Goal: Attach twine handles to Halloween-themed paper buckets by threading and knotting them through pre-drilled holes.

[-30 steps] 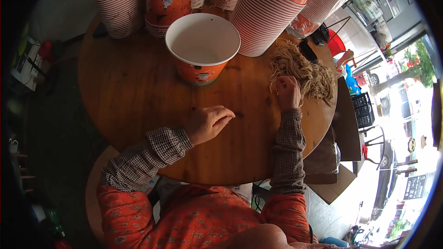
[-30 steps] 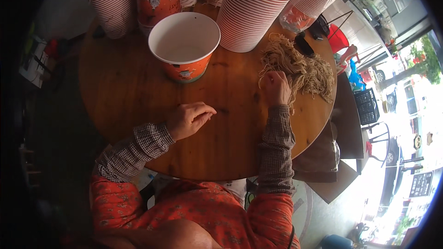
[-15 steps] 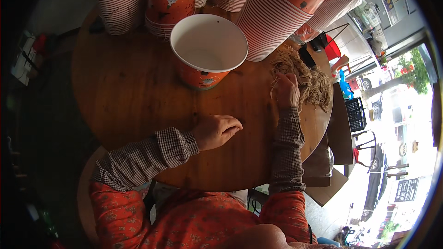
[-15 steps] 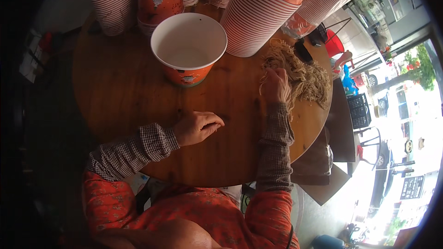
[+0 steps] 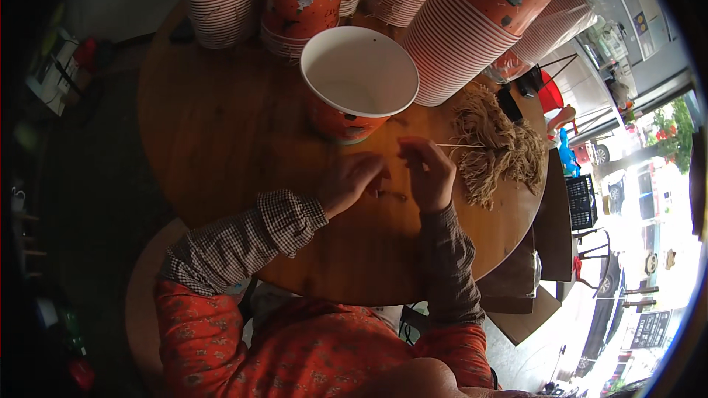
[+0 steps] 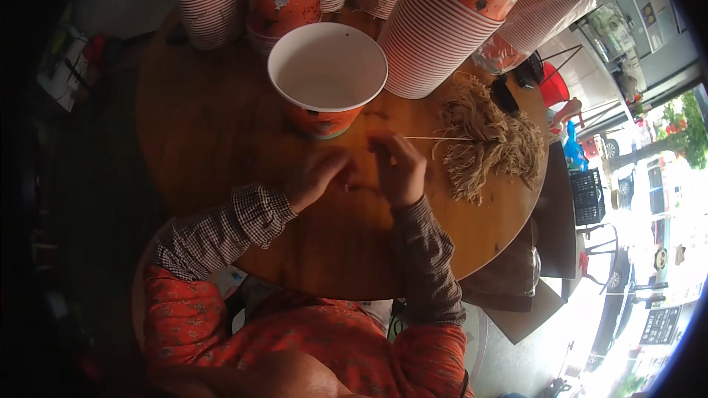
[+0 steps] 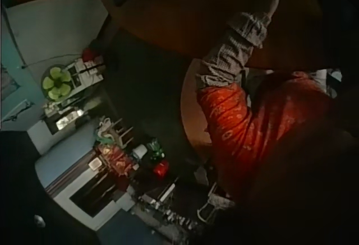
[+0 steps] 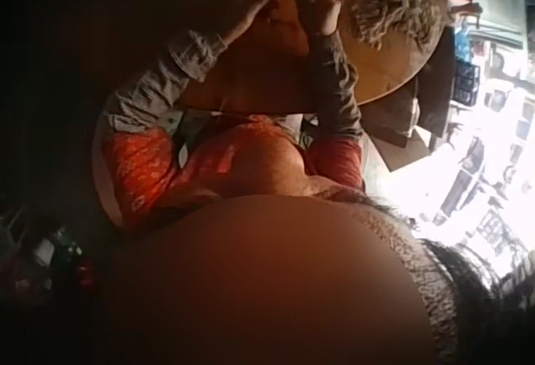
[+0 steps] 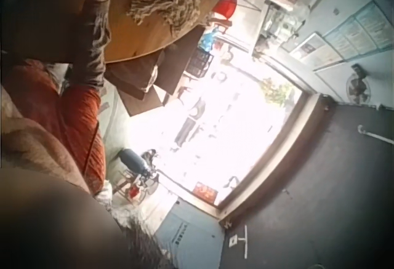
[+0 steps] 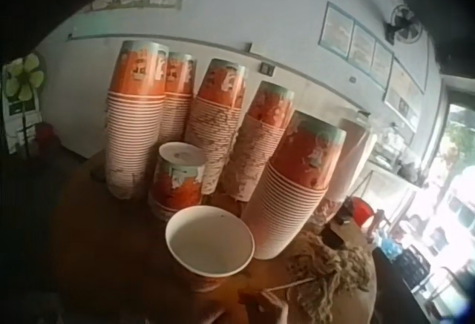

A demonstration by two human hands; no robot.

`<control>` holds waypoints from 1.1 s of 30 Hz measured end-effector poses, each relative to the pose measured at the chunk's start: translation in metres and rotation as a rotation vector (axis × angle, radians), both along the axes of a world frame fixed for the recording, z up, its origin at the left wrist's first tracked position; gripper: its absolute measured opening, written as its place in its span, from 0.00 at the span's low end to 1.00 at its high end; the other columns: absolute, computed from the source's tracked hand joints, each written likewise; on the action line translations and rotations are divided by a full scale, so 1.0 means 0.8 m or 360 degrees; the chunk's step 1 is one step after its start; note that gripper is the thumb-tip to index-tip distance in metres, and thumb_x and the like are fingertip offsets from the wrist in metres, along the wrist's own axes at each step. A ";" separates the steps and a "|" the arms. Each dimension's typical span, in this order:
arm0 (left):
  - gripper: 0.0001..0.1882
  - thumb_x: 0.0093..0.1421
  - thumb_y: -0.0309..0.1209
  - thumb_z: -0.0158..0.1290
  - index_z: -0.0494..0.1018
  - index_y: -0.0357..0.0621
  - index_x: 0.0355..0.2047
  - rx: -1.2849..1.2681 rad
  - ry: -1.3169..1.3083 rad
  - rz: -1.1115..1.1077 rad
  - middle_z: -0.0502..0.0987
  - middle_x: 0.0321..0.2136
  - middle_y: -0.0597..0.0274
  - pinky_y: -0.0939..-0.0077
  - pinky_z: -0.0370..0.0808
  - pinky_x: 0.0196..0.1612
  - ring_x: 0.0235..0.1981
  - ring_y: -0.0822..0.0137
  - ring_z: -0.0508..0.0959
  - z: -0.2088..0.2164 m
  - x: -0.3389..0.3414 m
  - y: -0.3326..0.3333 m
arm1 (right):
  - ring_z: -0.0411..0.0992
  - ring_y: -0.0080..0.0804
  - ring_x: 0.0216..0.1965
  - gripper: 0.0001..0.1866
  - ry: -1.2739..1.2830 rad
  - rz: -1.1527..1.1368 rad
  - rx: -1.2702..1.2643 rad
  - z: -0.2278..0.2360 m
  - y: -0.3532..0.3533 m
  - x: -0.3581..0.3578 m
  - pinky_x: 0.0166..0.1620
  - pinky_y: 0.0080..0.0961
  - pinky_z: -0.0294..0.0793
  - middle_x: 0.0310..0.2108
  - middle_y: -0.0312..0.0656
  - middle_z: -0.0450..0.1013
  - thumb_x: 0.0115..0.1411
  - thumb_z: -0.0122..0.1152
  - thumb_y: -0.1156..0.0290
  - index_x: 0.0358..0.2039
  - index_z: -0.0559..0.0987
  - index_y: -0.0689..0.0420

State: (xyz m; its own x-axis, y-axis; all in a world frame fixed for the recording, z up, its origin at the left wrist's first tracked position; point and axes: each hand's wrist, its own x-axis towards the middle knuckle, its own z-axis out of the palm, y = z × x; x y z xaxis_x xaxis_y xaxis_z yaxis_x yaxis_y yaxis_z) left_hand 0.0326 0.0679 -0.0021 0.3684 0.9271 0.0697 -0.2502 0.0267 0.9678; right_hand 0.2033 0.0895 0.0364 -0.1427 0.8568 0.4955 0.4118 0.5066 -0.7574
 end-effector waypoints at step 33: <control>0.04 0.58 0.21 0.53 0.69 0.39 0.33 0.1149 0.0340 0.0731 0.73 0.28 0.59 0.73 0.71 0.37 0.30 0.62 0.75 0.022 -0.014 0.003 | 0.72 0.21 0.23 0.04 0.0174 0.0070 -0.0113 0.009 -0.034 -0.026 0.29 0.18 0.71 0.24 0.38 0.72 0.55 0.61 0.80 0.30 0.74 0.63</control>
